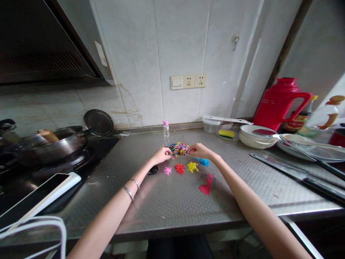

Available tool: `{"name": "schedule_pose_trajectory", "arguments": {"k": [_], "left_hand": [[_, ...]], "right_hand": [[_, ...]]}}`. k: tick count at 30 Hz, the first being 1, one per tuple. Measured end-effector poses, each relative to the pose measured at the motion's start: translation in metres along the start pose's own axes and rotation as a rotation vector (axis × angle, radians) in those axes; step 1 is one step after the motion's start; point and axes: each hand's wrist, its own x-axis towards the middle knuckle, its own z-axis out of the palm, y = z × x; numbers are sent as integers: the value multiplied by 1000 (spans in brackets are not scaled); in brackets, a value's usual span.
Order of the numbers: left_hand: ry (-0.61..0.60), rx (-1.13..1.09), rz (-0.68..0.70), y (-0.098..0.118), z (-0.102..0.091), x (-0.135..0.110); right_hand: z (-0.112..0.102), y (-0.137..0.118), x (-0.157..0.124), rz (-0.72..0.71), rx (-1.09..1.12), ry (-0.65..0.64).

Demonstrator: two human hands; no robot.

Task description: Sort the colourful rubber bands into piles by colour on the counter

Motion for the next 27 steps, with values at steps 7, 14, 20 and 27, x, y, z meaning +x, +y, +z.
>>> {"name": "schedule_pose_trajectory", "arguments": {"k": [7,14,20,27], "left_hand": [[-56,48,14,0,2,0],[-73,107,46,1,0,-1],[-90,214,56,12,-5,-5],[-81,245,48,14,-4,-6]], "right_hand": [[5,14,1,38,-14,7],[8,16,1,26,-29,9],[8,17,2,24,-39,3],[9,19,2,31,-47,8]]}}
